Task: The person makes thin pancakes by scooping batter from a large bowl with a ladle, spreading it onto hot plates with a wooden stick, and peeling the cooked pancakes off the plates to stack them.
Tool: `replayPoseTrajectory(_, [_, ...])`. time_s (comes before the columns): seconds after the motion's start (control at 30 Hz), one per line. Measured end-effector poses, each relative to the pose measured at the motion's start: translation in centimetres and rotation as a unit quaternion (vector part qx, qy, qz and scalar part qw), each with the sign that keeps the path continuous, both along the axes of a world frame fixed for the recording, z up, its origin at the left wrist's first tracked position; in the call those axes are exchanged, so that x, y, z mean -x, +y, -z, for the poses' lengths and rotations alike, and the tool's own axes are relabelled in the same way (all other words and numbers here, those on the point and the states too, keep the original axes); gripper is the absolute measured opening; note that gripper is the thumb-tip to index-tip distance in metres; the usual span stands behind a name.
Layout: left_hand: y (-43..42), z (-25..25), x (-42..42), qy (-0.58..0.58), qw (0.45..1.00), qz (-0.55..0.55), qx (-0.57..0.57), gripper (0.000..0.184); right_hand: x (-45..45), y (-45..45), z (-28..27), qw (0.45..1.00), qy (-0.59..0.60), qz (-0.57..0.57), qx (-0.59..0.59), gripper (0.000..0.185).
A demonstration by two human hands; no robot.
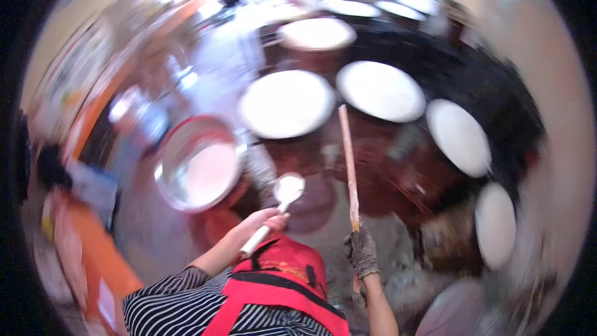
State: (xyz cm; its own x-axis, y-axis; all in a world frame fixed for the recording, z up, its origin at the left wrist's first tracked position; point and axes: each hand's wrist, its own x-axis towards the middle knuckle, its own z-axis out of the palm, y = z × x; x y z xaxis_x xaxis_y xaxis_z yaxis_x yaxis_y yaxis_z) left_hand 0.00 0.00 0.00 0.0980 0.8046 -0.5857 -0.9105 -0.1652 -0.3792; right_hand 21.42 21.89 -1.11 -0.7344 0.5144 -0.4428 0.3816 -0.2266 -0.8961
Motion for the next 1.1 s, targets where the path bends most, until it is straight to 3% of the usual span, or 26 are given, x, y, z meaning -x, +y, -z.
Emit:
replayPoseTrajectory(0.03, [-3.9,1.2,1.1,0.040,0.998,-0.039,0.025,0.012,3.5,-4.0,-0.7,0.997,-0.008,-0.071,0.000,0.048])
replayPoseTrajectory(0.07, [-7.2,1.6,2.6,0.153,0.981,-0.076,0.093,0.011,7.2,-7.1,-0.8,0.990,-0.014,-0.142,0.000,0.047])
replayPoseTrajectory(0.13, [-12.8,3.5,5.9,0.309,0.905,-0.142,0.254,0.010,15.6,-11.4,-0.3,0.962,-0.051,-0.242,0.117,0.044])
replayPoseTrajectory(0.23, [-20.1,9.4,12.4,0.362,0.820,-0.177,0.407,0.010,28.0,-16.2,2.0,0.919,-0.141,-0.298,0.217,0.041])
replayPoseTrajectory(0.3, [-24.7,14.3,15.5,0.348,0.799,-0.181,0.456,0.006,34.7,-18.5,5.0,0.899,-0.206,-0.300,0.244,0.039])
replayPoseTrajectory(0.33, [-26.8,16.1,17.7,0.348,0.792,-0.146,0.480,0.008,37.9,-19.0,8.6,0.905,-0.173,-0.372,0.109,0.036])
replayPoseTrajectory(0.4, [-29.7,18.4,21.3,0.320,0.798,-0.095,0.503,0.022,44.3,-22.5,8.6,0.896,-0.218,-0.374,0.101,0.034])
replayPoseTrajectory(0.5, [-31.3,17.8,26.2,0.374,0.750,-0.038,0.544,0.030,50.3,-26.0,11.5,0.879,-0.207,-0.429,0.008,0.031])
replayPoseTrajectory(0.57, [-31.8,16.9,31.2,0.486,0.662,0.085,0.564,0.034,52.4,-27.0,9.7,0.848,-0.237,-0.473,-0.025,0.032])
replayPoseTrajectory(0.6, [-31.8,16.5,33.7,0.541,0.609,0.151,0.560,0.034,53.1,-27.2,4.4,0.824,-0.282,-0.492,-0.013,0.034])
replayPoseTrajectory(0.63, [-32.4,20.7,35.3,0.623,0.480,0.207,0.583,0.034,53.8,-27.4,1.6,0.797,-0.326,-0.509,0.000,0.036])
replayPoseTrajectory(0.67, [-32.8,24.9,36.7,0.689,0.337,0.255,0.588,0.034,52.9,-25.9,2.3,0.787,-0.295,-0.541,-0.030,0.039])
replayPoseTrajectory(0.77, [-31.0,25.0,43.0,0.713,0.128,0.417,0.549,0.035,49.3,-22.3,3.2,0.804,-0.331,-0.494,0.003,0.044])
replayPoseTrajectory(0.87, [-29.6,28.0,45.3,0.654,0.138,0.464,0.581,0.033,48.8,-23.0,4.1,0.828,-0.330,-0.454,0.006,0.044])
replayPoseTrajectory(0.9, [-29.7,29.3,45.1,0.669,0.178,0.459,0.557,0.033,49.3,-24.0,4.8,0.833,-0.304,-0.463,-0.016,0.043])
replayPoseTrajectory(0.93, [-29.8,30.8,44.3,0.682,0.217,0.452,0.533,0.033,50.8,-25.7,3.3,0.822,-0.412,-0.382,0.090,0.044])
replayPoseTrajectory(1.0, [-29.8,34.9,42.4,0.720,0.295,0.465,0.421,0.030,47.8,-23.1,9.6,0.820,-0.285,-0.490,-0.080,0.045])
replayPoseTrajectory(1.07, [-29.3,35.2,40.3,0.637,0.570,0.427,0.295,0.023,48.6,-23.4,7.2,0.773,-0.353,-0.519,-0.095,0.050])
replayPoseTrajectory(1.1, [-28.8,32.8,39.2,0.489,0.766,0.342,0.239,0.019,47.5,-22.7,7.3,0.752,-0.301,-0.562,-0.170,0.051])
